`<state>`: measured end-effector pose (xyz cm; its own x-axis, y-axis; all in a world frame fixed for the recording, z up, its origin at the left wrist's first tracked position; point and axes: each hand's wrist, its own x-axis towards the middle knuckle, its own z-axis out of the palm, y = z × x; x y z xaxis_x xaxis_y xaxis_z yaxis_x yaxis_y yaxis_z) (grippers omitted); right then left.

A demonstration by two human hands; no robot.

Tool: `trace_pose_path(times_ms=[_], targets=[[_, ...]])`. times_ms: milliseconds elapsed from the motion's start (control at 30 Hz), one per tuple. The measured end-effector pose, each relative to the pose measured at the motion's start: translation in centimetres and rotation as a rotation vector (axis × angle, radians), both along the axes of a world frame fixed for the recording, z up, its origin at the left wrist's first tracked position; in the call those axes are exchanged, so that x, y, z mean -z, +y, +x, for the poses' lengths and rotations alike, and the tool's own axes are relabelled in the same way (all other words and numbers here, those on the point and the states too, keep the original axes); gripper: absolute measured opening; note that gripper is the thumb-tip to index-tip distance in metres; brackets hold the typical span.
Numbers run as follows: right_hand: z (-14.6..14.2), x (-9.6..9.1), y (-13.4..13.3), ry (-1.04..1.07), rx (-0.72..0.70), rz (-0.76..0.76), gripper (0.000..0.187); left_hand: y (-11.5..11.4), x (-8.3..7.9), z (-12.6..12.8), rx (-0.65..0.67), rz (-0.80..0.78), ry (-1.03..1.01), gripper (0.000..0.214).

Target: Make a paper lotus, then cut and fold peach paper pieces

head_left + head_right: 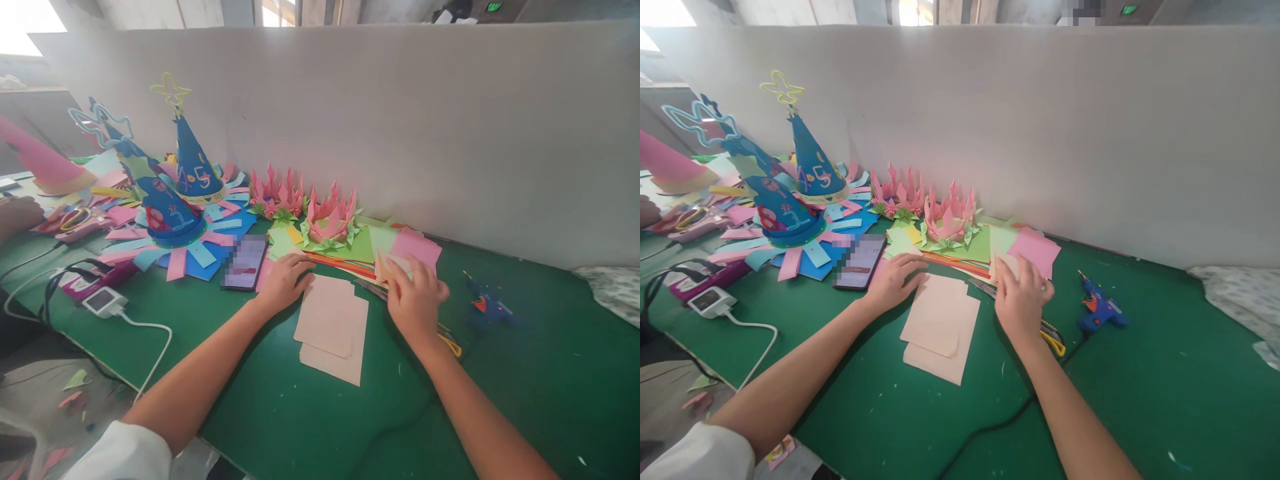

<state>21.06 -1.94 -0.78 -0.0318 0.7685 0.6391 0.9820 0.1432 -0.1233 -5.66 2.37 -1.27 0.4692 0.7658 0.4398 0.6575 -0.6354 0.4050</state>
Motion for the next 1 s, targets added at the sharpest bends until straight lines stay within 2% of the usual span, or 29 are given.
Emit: trace_pose_path(times_ms=[67, 133, 200, 300, 600, 800, 900, 1000], targets=[[-1.9, -0.2, -0.9, -0.027, -0.162, -0.079, 0.032, -0.5, 0.0, 0.4, 0.138, -0.039, 0.010, 0.036], [-3.5, 0.0, -1.6, -0.060, -0.262, -0.182, 0.032, -1.0, 0.2, 0.7, 0.238, -0.071, 0.058, 0.058], [-4.3, 0.6, -2.0, -0.093, -0.255, -0.205, 0.035, -1.4, 0.4, 0.9, 0.262, -0.092, 0.111, 0.075], [-4.5, 1.3, -2.1, -0.146, -0.188, -0.213, 0.039, -1.7, 0.6, 1.2, 0.221, -0.117, 0.151, 0.083], [-4.6, 1.3, -2.1, -0.137, -0.210, -0.313, 0.024, -1.8, 0.5, 1.5, 0.193, -0.155, 0.140, 0.083], [-4.7, 1.1, -2.2, -0.041, -0.289, -0.273, 0.022, -1.7, 1.0, 1.7, 0.192, -0.144, 0.053, 0.084], [-4.3, 1.1, -2.1, 0.042, -0.369, -0.220, 0.026, -1.7, 1.0, 1.9, 0.173, -0.173, -0.104, 0.065], [-3.9, 1.3, -2.0, 0.261, -0.426, -0.216, 0.032, -1.6, 1.0, 2.2, 0.079, -0.320, -0.325, 0.045]])
